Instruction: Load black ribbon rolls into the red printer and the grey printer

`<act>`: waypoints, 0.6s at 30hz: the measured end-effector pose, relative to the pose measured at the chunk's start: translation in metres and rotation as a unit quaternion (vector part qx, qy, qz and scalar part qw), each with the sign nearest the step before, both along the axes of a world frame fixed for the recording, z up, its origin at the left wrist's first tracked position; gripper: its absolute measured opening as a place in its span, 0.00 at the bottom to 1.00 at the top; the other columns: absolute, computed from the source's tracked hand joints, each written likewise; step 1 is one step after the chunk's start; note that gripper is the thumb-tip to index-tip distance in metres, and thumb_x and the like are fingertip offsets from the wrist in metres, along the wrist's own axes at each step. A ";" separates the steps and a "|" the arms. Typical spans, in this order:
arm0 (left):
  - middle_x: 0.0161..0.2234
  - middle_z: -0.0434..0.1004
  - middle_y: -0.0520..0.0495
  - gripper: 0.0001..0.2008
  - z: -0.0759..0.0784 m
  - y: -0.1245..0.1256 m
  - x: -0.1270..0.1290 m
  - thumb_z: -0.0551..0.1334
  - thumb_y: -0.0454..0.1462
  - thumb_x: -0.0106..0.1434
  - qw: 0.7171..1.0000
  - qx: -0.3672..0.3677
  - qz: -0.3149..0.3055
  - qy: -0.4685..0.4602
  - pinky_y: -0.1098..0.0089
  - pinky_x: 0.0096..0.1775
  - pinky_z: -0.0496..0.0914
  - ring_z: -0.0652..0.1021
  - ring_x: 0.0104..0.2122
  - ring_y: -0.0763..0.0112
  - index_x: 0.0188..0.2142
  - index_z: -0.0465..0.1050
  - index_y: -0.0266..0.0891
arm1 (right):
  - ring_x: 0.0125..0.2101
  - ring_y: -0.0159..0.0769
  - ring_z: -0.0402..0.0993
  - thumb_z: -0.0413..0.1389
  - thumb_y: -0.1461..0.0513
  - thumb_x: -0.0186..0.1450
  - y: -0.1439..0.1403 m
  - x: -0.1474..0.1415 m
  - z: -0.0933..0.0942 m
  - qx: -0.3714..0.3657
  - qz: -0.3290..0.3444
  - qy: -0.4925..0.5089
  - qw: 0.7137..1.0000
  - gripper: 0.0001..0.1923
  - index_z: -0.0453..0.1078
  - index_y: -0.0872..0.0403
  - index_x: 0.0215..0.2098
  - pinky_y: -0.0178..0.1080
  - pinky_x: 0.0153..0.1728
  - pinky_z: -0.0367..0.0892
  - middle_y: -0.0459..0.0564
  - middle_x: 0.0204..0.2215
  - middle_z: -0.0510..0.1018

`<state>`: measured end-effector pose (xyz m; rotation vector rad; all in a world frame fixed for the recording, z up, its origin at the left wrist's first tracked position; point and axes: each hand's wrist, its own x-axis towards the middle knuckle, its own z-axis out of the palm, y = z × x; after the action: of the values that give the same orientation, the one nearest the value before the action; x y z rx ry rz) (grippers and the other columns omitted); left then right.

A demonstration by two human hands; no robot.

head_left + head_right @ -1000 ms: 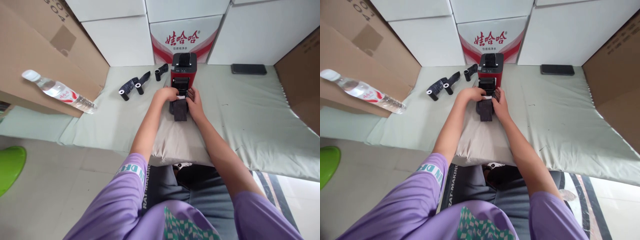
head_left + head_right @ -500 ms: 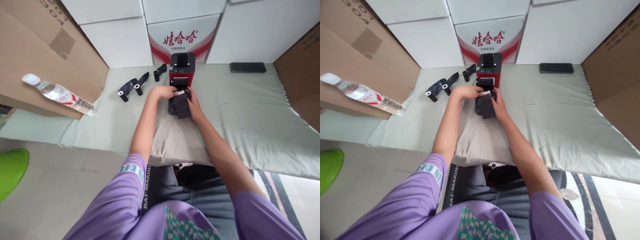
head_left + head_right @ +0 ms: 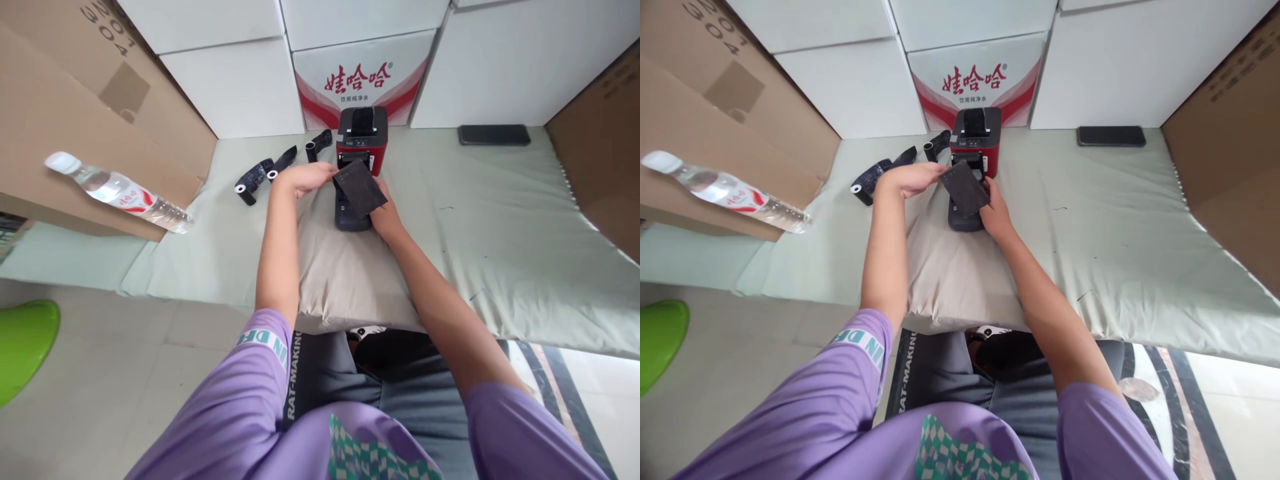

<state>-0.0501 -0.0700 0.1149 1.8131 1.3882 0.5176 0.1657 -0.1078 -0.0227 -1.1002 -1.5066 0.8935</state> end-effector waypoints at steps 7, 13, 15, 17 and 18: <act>0.37 0.80 0.51 0.05 0.044 -0.025 -0.037 0.63 0.37 0.78 0.993 0.026 0.019 -0.114 0.58 0.56 0.75 0.81 0.45 0.65 0.48 0.77 0.39 | 0.74 0.51 0.65 0.57 0.44 0.66 0.005 -0.002 -0.004 -0.031 -0.021 -0.003 0.999 0.37 0.61 0.47 0.69 0.59 0.80 0.53 0.57 0.72 0.71; 0.45 0.84 0.50 0.09 0.029 -0.015 -0.043 0.56 0.36 0.82 0.963 0.050 0.049 -0.260 0.57 0.56 0.79 0.82 0.53 0.63 0.54 0.75 0.41 | 0.74 0.51 0.66 0.56 0.47 0.66 0.003 -0.002 -0.003 -0.033 -0.025 -0.007 0.999 0.36 0.60 0.47 0.70 0.60 0.79 0.54 0.57 0.72 0.71; 0.48 0.86 0.50 0.08 0.022 -0.008 -0.044 0.58 0.37 0.80 0.955 0.045 0.074 -0.283 0.55 0.55 0.82 0.83 0.54 0.61 0.52 0.75 0.42 | 0.73 0.50 0.67 0.56 0.48 0.66 0.002 -0.002 -0.003 -0.032 -0.024 -0.006 0.999 0.37 0.60 0.48 0.70 0.60 0.80 0.54 0.57 0.72 0.71; 0.51 0.86 0.50 0.06 0.014 -0.002 -0.046 0.63 0.37 0.77 0.951 0.040 0.094 -0.293 0.55 0.54 0.83 0.85 0.54 0.60 0.51 0.76 0.44 | 0.73 0.50 0.67 0.57 0.48 0.66 0.002 -0.002 -0.003 -0.035 -0.025 -0.003 0.999 0.37 0.60 0.47 0.70 0.60 0.80 0.54 0.56 0.72 0.72; 0.51 0.86 0.49 0.06 0.011 0.001 -0.046 0.64 0.36 0.75 0.951 0.043 0.105 -0.289 0.55 0.54 0.83 0.85 0.55 0.60 0.50 0.76 0.44 | 0.73 0.50 0.67 0.57 0.48 0.66 0.002 -0.002 -0.004 -0.036 -0.026 0.000 0.999 0.36 0.60 0.46 0.70 0.61 0.80 0.54 0.56 0.72 0.72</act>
<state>-0.0962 -0.0689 0.1255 1.4138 1.1559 1.1348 0.1639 -0.1061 -0.0264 -1.1869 -1.4494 0.9180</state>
